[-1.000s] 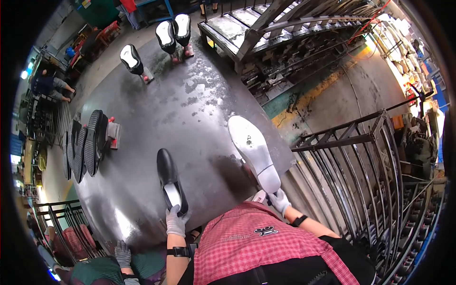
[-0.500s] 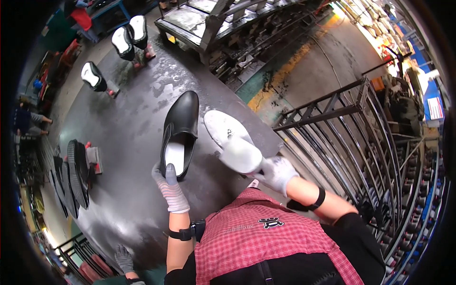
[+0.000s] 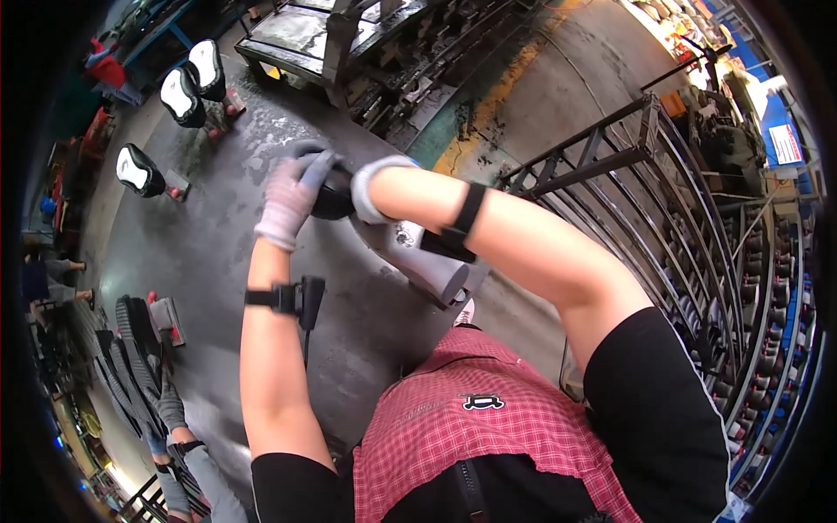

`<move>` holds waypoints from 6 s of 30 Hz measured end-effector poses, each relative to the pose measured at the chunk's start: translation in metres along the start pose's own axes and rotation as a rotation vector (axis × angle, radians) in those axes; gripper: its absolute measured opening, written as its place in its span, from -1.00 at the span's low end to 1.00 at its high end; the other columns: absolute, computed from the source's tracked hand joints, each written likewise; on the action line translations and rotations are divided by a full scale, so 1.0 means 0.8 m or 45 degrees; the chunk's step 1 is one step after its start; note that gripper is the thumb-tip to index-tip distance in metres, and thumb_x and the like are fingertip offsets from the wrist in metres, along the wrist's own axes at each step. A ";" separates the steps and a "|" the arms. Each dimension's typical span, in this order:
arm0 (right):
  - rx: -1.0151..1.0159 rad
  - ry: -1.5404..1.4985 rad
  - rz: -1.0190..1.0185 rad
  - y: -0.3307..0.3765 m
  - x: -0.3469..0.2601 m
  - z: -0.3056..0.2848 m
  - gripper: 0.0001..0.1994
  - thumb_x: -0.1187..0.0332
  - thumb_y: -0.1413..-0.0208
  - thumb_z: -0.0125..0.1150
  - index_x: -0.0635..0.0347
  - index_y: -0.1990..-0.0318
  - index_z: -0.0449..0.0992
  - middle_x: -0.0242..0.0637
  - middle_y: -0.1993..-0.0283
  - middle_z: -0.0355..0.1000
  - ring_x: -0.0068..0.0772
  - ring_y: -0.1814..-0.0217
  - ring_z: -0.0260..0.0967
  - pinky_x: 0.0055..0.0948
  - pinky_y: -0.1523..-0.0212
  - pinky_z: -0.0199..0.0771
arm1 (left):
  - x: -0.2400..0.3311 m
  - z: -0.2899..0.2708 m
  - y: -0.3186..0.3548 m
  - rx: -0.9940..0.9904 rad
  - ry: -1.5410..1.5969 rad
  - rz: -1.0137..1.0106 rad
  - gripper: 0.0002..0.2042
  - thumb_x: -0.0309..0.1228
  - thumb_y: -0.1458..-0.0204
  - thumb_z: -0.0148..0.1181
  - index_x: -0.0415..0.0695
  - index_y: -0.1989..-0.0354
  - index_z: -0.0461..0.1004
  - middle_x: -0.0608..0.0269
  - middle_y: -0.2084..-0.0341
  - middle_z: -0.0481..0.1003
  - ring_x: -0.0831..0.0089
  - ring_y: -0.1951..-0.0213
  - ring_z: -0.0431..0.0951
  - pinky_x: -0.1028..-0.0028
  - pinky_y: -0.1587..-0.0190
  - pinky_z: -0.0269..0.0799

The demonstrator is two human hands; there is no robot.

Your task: The recorder is attaching soles to shoe uppers by applying adhesive or using a heat-press-like process and then placing them on a rack.

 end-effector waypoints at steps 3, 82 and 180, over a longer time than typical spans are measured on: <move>0.080 -0.200 0.036 0.133 0.032 0.057 -0.66 0.16 -0.01 0.22 0.22 0.17 0.63 -0.04 0.26 0.60 -0.02 0.17 0.58 -0.15 0.15 0.56 | 0.041 0.103 0.000 -0.676 0.141 0.003 -0.77 -0.41 -0.14 0.02 -0.17 0.16 0.60 0.11 0.14 0.58 0.24 0.04 0.56 0.37 -0.09 0.42; 0.992 -1.402 1.449 0.382 0.316 0.716 -0.43 0.03 -0.13 0.07 0.04 -0.27 0.34 -0.02 -0.34 0.24 0.11 -0.39 0.14 -0.09 -0.36 0.22 | 0.134 0.315 0.228 -0.632 1.090 -1.218 -0.59 -0.18 -0.22 0.10 -0.21 -0.11 0.41 0.07 0.09 0.52 0.18 0.01 0.52 0.25 -0.07 0.41; 0.112 -0.008 -0.655 0.089 -0.198 0.337 -0.32 -0.08 -0.09 0.20 0.40 -0.11 0.35 0.20 -0.16 0.37 0.12 -0.11 0.45 -0.11 -0.11 0.47 | 0.007 0.045 0.641 0.276 -1.131 -1.410 -0.76 -0.17 0.09 0.24 -0.10 0.48 0.61 0.08 0.28 0.52 0.07 0.10 0.48 0.11 0.07 0.38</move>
Point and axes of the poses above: each hand's wrist, its own y-axis away from the middle knuckle, its own z-axis out of the palm, x = y × z, the point moved 6 cm from there along -y, towards the middle knuckle
